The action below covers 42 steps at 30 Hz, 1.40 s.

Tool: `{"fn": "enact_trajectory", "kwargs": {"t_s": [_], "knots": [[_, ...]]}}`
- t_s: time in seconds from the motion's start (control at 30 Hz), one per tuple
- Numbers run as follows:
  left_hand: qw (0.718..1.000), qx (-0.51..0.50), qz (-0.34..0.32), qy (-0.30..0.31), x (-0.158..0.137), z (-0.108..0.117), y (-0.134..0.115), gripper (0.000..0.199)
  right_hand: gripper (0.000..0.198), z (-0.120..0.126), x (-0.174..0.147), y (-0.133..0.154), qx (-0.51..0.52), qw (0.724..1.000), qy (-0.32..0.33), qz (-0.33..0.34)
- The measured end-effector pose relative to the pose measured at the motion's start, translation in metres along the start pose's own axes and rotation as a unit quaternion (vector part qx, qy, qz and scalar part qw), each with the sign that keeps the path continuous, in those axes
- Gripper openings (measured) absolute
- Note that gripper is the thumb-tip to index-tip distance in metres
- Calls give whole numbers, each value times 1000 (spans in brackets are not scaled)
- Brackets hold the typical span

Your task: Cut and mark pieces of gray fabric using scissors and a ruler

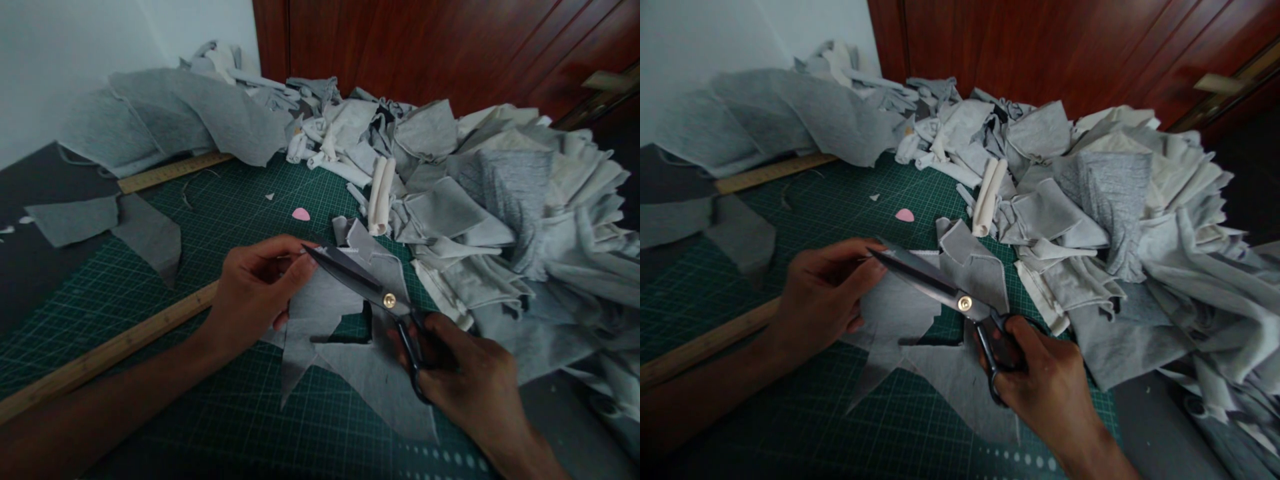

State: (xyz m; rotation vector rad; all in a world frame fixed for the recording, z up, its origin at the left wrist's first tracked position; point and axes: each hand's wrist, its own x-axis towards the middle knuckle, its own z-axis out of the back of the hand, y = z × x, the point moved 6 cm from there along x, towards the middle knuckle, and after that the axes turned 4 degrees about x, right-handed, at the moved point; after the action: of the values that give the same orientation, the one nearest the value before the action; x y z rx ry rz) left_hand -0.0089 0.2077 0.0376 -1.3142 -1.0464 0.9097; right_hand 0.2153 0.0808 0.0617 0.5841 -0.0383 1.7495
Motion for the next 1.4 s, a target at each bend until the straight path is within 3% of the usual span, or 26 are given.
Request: {"fn": "enact_trajectory", "kwargs": {"t_s": [0.27, 0.93, 1.3, 1.4], "knots": [[1000, 7, -13, -2, 3, -1, -2, 10, 8, -1, -2, -2, 4, 1000, 6, -10], [999, -13, 40, 16, -1, -2, -1, 19, 16, 8, 7, 11, -46, 998, -21, 42], [998, -18, 65, -5, -1, -4, -2, 15, 12, 5, 7, 7, -16, 1000, -24, 7], [998, -23, 57, 3, 0, -5, 1, 15, 23, 1, 7, 2, 19, 999, -26, -27]]}}
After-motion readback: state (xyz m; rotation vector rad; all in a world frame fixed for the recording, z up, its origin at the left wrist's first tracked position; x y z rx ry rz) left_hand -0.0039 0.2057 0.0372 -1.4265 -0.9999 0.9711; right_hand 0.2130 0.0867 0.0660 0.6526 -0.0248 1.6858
